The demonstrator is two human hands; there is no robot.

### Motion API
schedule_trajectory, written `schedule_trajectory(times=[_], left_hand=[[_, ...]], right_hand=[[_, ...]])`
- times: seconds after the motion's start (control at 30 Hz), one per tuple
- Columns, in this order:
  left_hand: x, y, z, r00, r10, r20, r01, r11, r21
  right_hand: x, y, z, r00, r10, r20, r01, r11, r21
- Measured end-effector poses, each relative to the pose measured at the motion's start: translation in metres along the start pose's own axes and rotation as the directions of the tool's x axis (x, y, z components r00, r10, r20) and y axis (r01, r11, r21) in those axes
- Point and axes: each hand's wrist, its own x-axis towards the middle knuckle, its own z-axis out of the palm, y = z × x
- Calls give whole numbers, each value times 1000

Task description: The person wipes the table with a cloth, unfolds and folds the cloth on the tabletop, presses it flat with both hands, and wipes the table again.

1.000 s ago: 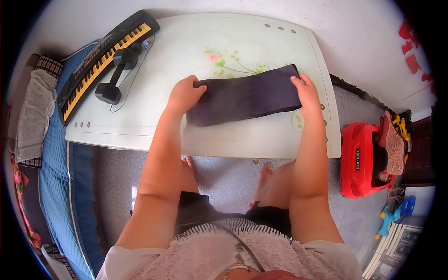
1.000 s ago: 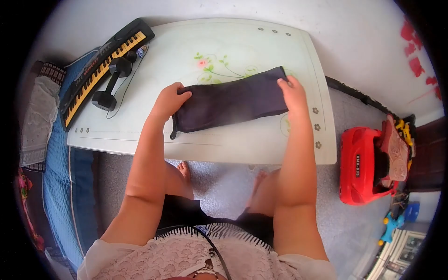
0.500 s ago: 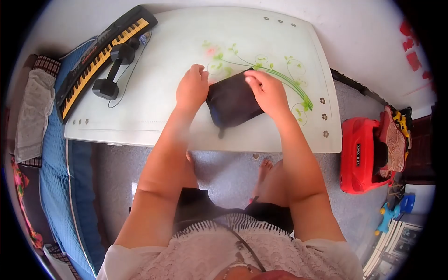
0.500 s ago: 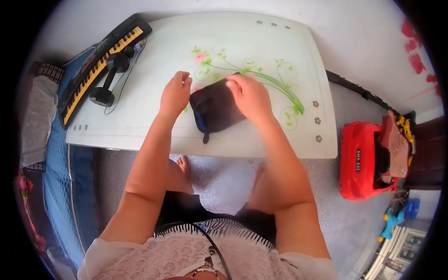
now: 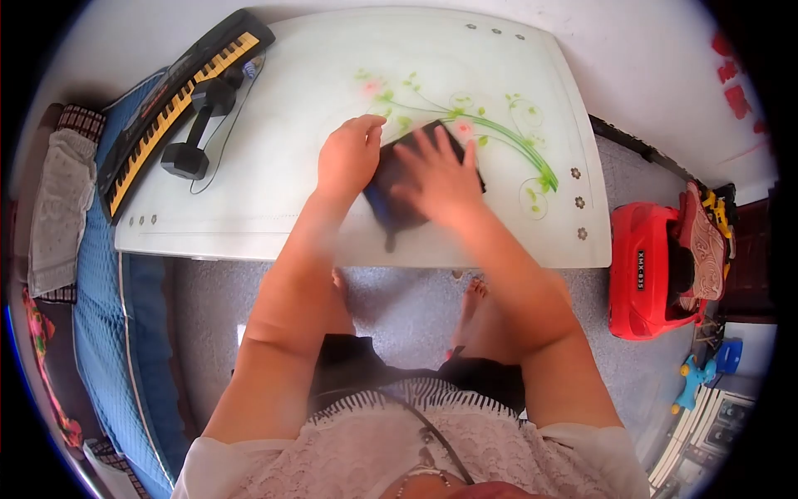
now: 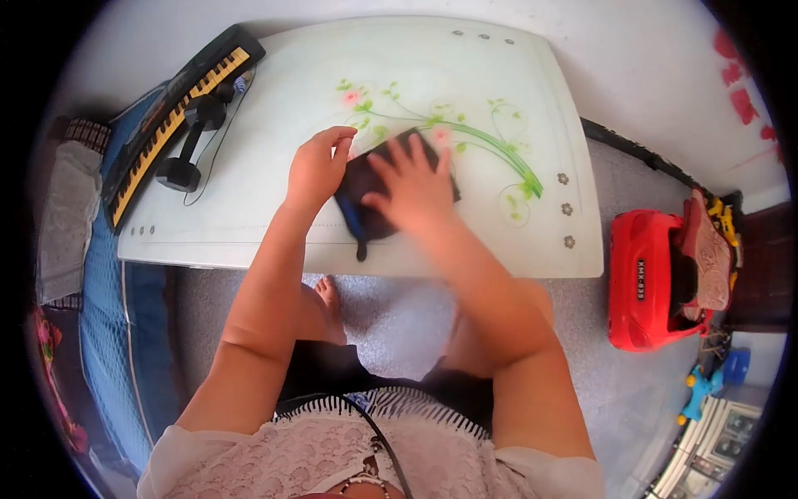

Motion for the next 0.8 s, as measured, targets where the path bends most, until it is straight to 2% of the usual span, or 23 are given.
schedule_trajectory(times=[0.1, 0.17, 0.23, 0.3, 0.4, 0.5, 0.53, 0.63, 0.73, 0.77, 0.8], left_hand=[[-5, -3, -4, 999, -26, 36, 27, 999, -22], [-7, 2, -12, 993, -78, 90, 84, 995, -57], [-7, 2, -16, 989, -91, 114, 94, 995, -30], [-8, 4, -21, 977, -127, 172, 130, 991, -8], [-12, -2, -14, 966, -143, 213, 151, 988, -20], [-17, 2, -5, 951, -146, 272, 129, 988, 81], [-18, 8, -6, 945, -158, 288, 132, 985, 107], [-24, 12, 2, 956, -137, 258, 113, 988, 108], [-25, 10, 8, 967, -119, 223, 93, 988, 123], [-23, 7, 10, 961, -134, 241, 117, 989, 87], [-19, 2, 10, 955, -149, 258, 141, 989, 52]], right_hand=[[18, 40, 3, 970, 241, 10, -240, 969, -60], [22, 68, -6, 909, 416, 35, -410, 905, -117], [22, 91, 0, 842, 540, -8, -533, 829, -169], [19, 95, 1, 833, 554, 14, -549, 828, -116], [25, 95, -6, 841, 540, -26, -534, 837, 119], [27, 103, -21, 755, 653, -59, -607, 730, 315], [25, 103, -22, 758, 647, -83, -621, 754, 215], [25, 116, -14, 778, 629, -2, -609, 754, 244], [24, 96, -22, 842, 452, -293, -369, 880, 298], [24, 78, -25, 843, 307, -441, -232, 948, 217], [22, 56, -27, 909, 235, -343, -108, 931, 349]])
